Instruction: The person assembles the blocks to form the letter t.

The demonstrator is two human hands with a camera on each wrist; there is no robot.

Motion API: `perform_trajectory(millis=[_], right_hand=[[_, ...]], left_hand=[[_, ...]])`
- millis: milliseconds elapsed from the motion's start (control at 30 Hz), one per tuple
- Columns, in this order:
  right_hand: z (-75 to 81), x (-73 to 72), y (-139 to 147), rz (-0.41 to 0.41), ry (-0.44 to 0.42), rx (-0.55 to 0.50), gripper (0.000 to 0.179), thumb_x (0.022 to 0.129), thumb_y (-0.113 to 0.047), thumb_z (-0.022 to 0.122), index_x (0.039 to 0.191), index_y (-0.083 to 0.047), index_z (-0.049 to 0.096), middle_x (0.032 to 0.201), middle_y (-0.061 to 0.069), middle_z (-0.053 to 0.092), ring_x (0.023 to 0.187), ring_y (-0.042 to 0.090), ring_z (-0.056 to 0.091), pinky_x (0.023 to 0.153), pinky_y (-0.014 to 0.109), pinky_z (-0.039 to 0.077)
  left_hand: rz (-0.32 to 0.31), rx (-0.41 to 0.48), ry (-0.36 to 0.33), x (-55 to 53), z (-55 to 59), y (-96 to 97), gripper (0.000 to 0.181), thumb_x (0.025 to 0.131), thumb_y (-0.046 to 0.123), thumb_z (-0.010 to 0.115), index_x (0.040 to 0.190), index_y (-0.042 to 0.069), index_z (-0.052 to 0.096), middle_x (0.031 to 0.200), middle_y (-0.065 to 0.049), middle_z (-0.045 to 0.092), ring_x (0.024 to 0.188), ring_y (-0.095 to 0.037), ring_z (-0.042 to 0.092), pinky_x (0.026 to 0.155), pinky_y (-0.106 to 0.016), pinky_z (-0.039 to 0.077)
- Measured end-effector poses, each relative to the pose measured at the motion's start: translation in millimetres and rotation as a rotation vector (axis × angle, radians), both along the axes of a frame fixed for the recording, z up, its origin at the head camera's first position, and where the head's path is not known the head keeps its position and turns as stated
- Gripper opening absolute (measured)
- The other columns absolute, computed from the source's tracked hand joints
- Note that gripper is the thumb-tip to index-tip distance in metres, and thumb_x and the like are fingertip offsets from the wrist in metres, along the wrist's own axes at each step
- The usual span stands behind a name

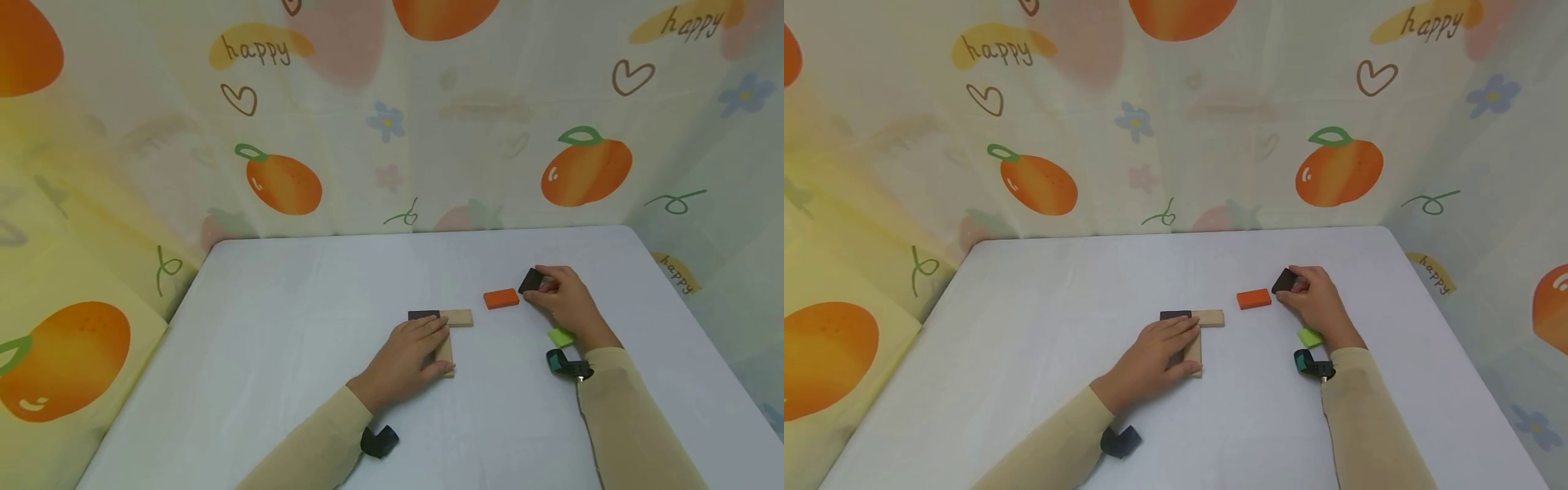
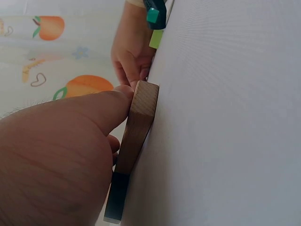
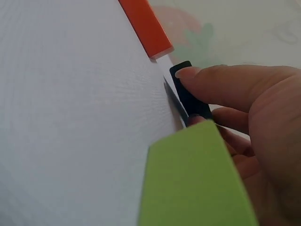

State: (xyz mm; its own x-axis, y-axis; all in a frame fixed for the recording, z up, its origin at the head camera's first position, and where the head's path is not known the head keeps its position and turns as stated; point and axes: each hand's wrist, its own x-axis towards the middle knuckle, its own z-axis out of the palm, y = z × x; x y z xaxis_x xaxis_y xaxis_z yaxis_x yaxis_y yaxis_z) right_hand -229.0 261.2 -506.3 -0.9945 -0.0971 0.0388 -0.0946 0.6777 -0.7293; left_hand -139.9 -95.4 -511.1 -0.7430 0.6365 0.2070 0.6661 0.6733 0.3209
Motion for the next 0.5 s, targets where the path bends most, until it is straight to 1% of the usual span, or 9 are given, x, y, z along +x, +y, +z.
perform_trajectory(millis=[267,433,500], right_hand=[[2.0,1.7,-7,-0.014,0.011,-0.055,0.070,0.103,-0.022,0.081,0.159,0.005,0.050,0.146,0.029,0.048,0.108,0.035,0.056,0.093,0.045,0.047],[8.2,2.5,-17,0.016,0.019,-0.094,0.068,0.103,-0.020,0.080,0.159,0.004,0.051,0.147,0.028,0.047,0.109,0.035,0.057,0.093,0.040,0.048],[10.2,2.6,-21,0.030,0.021,-0.103,0.067,0.103,-0.018,0.080,0.160,0.004,0.051,0.147,0.027,0.047,0.109,0.034,0.057,0.092,0.034,0.049]], left_hand=[[0.006,-0.006,-0.012,-0.1,-0.8,0.6,0.067,0.108,0.049,0.069,0.156,0.004,0.059,0.167,-0.006,0.047,0.156,-0.022,0.040,0.127,-0.042,0.028],[0.011,-0.011,-0.009,-0.3,-1.0,0.8,0.068,0.108,0.050,0.069,0.157,0.005,0.059,0.167,-0.006,0.047,0.156,-0.021,0.039,0.128,-0.042,0.028],[0.013,-0.014,-0.009,-0.4,-1.3,0.7,0.068,0.108,0.050,0.069,0.157,0.005,0.059,0.168,-0.005,0.047,0.156,-0.021,0.039,0.128,-0.042,0.027]])
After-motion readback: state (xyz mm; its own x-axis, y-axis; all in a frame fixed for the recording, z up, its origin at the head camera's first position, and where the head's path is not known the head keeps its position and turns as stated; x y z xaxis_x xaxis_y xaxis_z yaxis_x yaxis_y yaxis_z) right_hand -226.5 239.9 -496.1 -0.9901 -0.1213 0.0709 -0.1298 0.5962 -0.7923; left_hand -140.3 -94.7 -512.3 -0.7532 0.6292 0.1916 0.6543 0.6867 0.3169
